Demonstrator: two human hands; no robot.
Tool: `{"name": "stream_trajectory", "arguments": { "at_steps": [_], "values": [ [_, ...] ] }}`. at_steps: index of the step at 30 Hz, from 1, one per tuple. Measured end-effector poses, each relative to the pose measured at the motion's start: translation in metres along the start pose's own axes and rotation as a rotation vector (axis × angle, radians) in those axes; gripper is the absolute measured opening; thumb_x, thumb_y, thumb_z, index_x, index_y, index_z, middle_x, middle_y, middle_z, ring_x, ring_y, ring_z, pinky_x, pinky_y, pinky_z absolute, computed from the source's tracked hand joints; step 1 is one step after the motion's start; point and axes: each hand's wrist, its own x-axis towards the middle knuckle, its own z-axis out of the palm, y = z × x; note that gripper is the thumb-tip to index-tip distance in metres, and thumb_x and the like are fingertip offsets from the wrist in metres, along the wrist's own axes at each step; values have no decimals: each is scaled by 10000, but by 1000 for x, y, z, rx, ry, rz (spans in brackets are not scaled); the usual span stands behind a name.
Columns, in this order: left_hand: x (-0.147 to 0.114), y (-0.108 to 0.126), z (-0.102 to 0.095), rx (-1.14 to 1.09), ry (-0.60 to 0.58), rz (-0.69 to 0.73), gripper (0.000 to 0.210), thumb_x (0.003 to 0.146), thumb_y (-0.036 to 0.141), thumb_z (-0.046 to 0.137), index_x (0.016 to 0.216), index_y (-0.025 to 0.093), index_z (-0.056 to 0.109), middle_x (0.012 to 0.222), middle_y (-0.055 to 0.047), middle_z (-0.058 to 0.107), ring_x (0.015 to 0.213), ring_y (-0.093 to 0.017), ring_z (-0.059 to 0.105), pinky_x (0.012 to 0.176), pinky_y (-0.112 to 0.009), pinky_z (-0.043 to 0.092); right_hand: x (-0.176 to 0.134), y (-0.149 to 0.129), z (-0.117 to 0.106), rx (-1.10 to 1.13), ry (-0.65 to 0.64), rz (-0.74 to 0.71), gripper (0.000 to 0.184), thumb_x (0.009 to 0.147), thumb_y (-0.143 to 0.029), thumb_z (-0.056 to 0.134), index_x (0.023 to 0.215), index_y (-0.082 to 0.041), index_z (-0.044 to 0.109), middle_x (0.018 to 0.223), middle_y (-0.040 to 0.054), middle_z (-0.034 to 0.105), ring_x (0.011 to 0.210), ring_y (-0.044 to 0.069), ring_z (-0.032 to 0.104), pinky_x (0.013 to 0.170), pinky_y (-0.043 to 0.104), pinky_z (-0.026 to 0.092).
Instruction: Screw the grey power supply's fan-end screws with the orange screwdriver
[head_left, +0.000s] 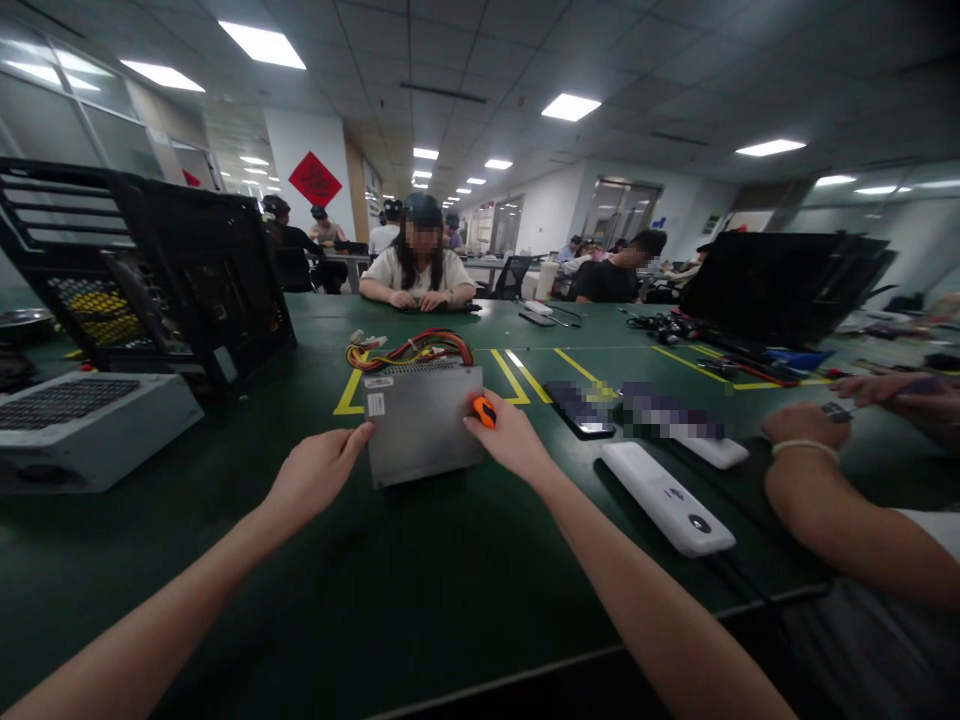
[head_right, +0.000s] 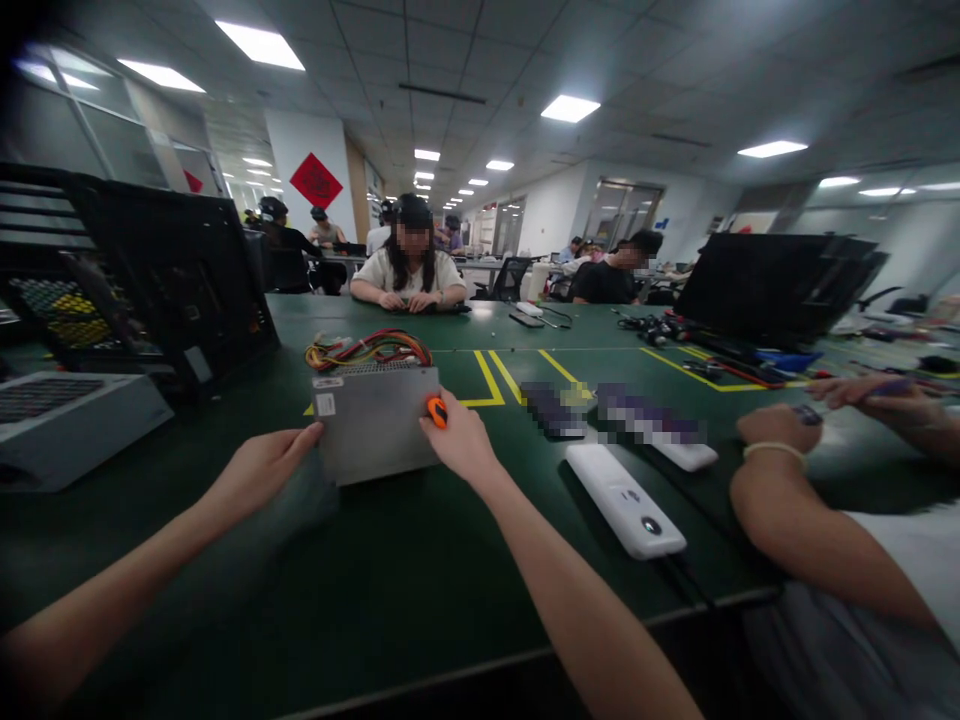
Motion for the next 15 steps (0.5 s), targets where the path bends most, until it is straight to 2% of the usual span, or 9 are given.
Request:
{"name": "stream_trajectory", "arguments": {
  "at_steps": [3, 7, 9, 12, 15],
  "values": [
    [14, -5, 4, -63, 84, -80, 593, 858, 567, 220, 818, 175, 663, 765, -77, 666, 740, -244, 616, 620, -295, 408, 12, 1, 9, 57, 31, 22, 383, 780, -247, 567, 1159, -195, 543, 1026, 60, 652, 945, 204, 602, 851, 333, 429],
    [23, -12, 16, -109, 116, -66, 604, 856, 567, 200, 691, 163, 618, 690, -87, 638, 665, -231, 596, 571, -286, 379, 16, 8, 24, 162, 62, 75, 429, 782, -303, 572, 1204, -233, 529, 1039, 41, 650, 962, 198, 597, 857, 338, 449],
    [26, -14, 20, -135, 130, -72, 589, 857, 549, 201, 675, 159, 604, 713, -100, 640, 689, -236, 598, 589, -289, 384, 15, 11, 31, 217, 63, 113, 447, 772, -344, 585, 1205, -244, 534, 1008, 40, 654, 915, 201, 610, 807, 336, 478],
    [29, -17, 21, -174, 131, -124, 595, 849, 552, 201, 700, 148, 613, 692, -109, 633, 683, -248, 597, 583, -298, 386, 13, 15, 38, 303, 52, 167, 477, 756, -391, 599, 1206, -244, 540, 903, 34, 661, 743, 176, 623, 670, 306, 507],
    [30, -20, 21, -229, 127, -128, 598, 839, 572, 218, 693, 146, 612, 683, -107, 630, 682, -249, 593, 573, -294, 386, 12, 17, 41, 399, 40, 209, 512, 743, -416, 611, 1218, -245, 527, 756, 4, 637, 529, 115, 559, 507, 248, 472]
  ]
}}
